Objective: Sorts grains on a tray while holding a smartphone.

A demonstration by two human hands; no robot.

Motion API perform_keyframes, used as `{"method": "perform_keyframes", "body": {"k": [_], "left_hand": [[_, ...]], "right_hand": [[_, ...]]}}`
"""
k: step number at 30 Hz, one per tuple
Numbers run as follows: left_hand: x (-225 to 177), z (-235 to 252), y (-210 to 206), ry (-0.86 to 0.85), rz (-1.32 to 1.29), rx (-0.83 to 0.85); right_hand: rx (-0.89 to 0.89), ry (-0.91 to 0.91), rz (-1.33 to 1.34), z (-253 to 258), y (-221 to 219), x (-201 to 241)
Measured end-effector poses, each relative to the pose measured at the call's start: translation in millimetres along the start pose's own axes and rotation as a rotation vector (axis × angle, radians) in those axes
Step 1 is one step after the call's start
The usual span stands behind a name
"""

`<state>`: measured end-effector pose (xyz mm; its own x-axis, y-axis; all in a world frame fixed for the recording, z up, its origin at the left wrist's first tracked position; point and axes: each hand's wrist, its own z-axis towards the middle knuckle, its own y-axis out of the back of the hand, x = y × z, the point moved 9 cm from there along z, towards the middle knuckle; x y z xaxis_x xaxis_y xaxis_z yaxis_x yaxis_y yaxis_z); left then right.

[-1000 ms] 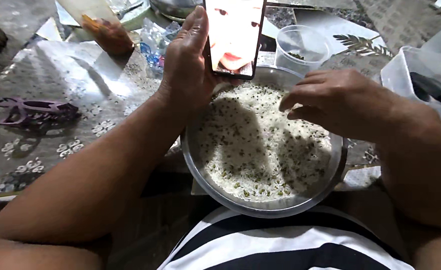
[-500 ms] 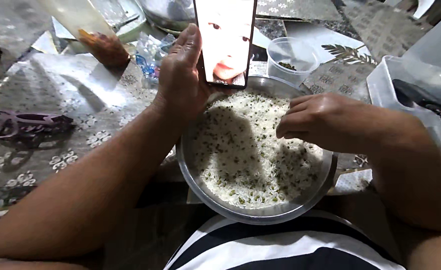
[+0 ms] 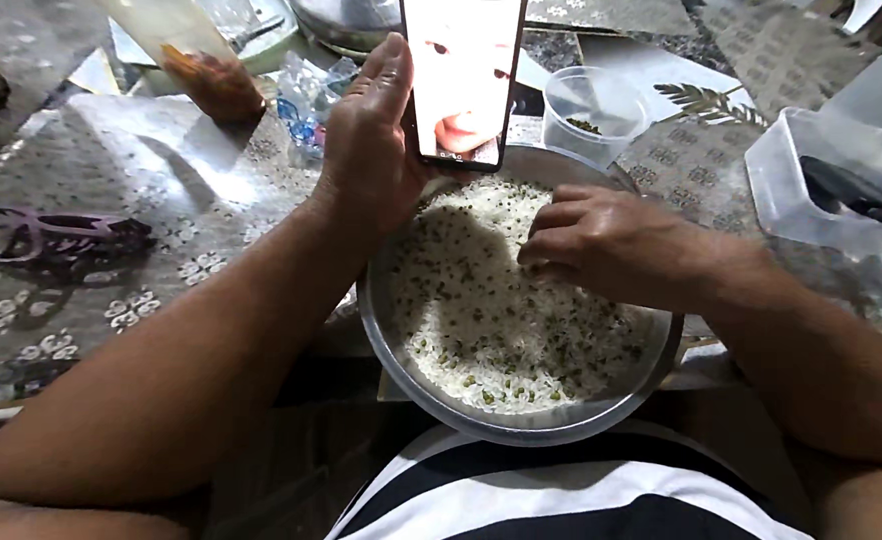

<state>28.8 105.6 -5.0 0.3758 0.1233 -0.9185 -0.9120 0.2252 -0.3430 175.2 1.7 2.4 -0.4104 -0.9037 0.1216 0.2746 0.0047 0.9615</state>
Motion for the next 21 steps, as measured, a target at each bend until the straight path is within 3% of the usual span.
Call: {"method": "perform_keyframes", "body": {"k": [11,21], "left_hand": [[-1,0,1,0.003,-0.013,-0.019],[-1,0,0,-0.003,-0.009,-0.021]], "right_hand": [[-0.093,0.028,0.031,-6,27,3],[-0.090,0.067,0.048,-8,24,6]]}}
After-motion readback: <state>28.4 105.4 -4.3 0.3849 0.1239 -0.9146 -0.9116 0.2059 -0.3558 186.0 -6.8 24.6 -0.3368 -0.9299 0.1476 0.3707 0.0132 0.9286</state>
